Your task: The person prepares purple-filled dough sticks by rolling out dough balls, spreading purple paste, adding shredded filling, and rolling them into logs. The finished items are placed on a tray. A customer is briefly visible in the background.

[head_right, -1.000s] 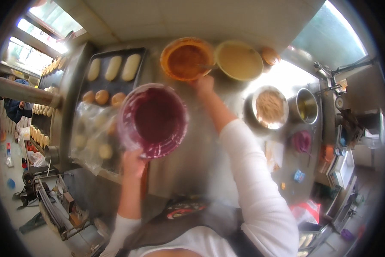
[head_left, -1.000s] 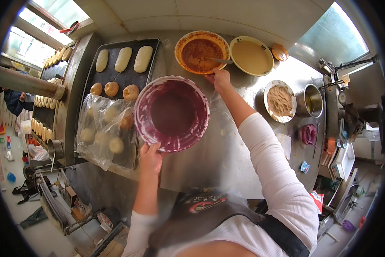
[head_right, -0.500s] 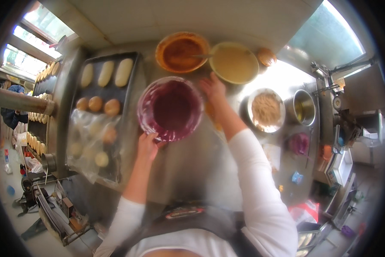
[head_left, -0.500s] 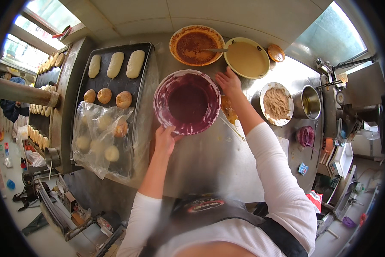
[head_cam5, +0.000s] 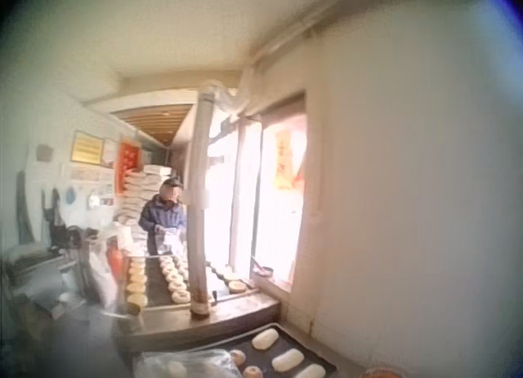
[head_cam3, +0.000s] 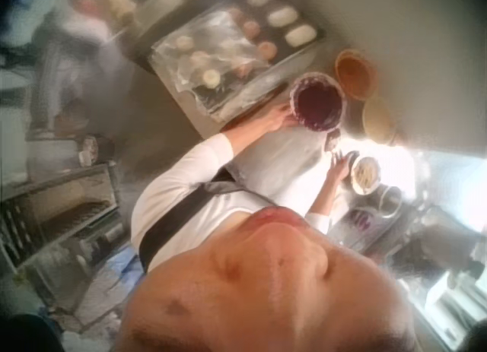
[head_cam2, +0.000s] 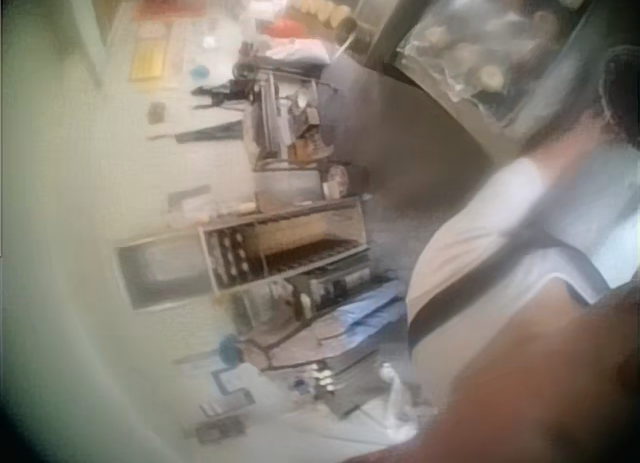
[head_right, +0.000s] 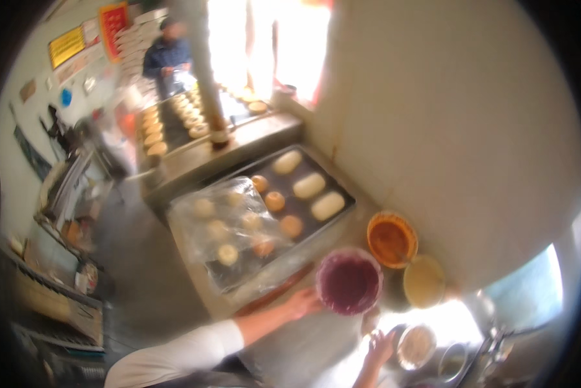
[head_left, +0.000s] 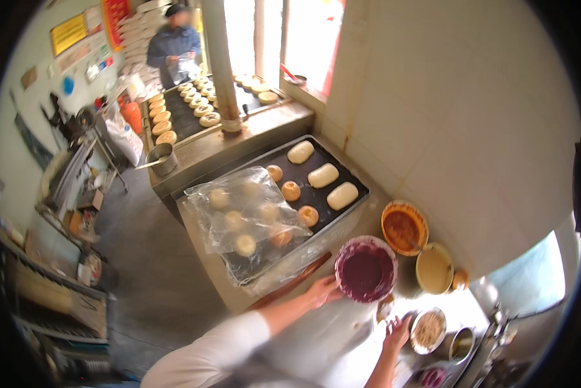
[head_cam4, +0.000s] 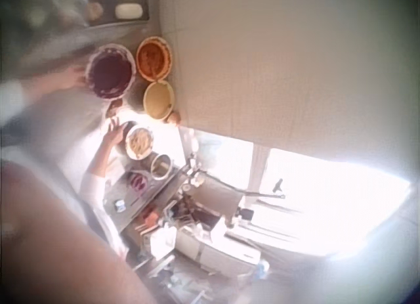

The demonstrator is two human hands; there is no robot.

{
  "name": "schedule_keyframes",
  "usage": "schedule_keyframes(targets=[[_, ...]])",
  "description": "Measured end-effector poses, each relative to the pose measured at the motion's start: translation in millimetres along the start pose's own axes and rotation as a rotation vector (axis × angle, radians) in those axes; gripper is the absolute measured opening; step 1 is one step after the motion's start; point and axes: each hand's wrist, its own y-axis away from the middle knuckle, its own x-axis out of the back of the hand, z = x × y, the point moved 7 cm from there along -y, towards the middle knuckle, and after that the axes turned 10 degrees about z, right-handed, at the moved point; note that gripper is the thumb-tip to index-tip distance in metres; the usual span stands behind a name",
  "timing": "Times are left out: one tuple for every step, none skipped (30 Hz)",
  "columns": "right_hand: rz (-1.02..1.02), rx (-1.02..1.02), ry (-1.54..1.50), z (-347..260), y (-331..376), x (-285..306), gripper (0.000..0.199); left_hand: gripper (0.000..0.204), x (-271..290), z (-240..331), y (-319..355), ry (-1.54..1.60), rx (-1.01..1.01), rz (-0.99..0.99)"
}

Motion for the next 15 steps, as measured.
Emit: schedule_keyframes(targets=[[0.034, 0.071, 0.071, -1, -1, 8, 0.055, 0.046, 2, -7, 12, -0.062, -0.012, 0.013], [0.042, 0.130, 0.210, -2, -5, 12, 0.046, 0.047, 11, -13, 26, -0.185, 0.008, 0.068], [0.001, 0.217, 0.290, -4, -9, 11, 0.035, 0.048, 11, -13, 42, -0.148, -0.005, -0.059], [-0.025, 0.376, 0.392, -12, -11, 11, 0.039, 0.049, 16, -16, 64, -0.162, 0.014, -0.147], [-0.027, 0.537, 0.476, -18, -11, 8, 0.047, 0.048, 29, -12, 89, -0.197, 0.036, -0.209], [-0.008, 0.536, 0.516, -16, -13, 11, 0.061, 0.047, 44, -6, 113, -0.229, 0.064, -0.272], [0.021, 0.525, 0.481, -15, -14, 12, 0.059, 0.046, 60, 1, 139, -0.260, 0.086, -0.352], [0.029, 0.611, 0.535, -17, -6, 10, 0.058, 0.046, 85, 17, 163, -0.278, 0.062, -0.364], [0.062, 0.635, 0.587, -15, 3, 8, 0.057, 0.046, 112, 36, 185, -0.296, 0.032, -0.392], [0.165, 0.694, 0.729, -15, 18, 8, 0.054, 0.046, 139, 54, 210, -0.295, -0.005, -0.453], [0.265, 0.777, 0.813, -18, 37, 6, 0.052, 0.046, 173, 77, 227, -0.304, -0.050, -0.400], [0.398, 0.863, 1.013, -19, 60, -1, 0.049, 0.045, 207, 104, 245, -0.298, -0.117, -0.381], [0.528, 0.915, 1.189, -16, 89, -3, 0.046, 0.045, 243, 127, 265, -0.287, -0.169, -0.360], [0.640, 0.899, 1.242, -9, 117, -4, 0.044, 0.044, 282, 151, 283, -0.257, -0.203, -0.272], [0.734, 0.822, 1.312, -6, 139, -5, 0.042, 0.044, 317, 175, 303, -0.245, -0.261, -0.228]])
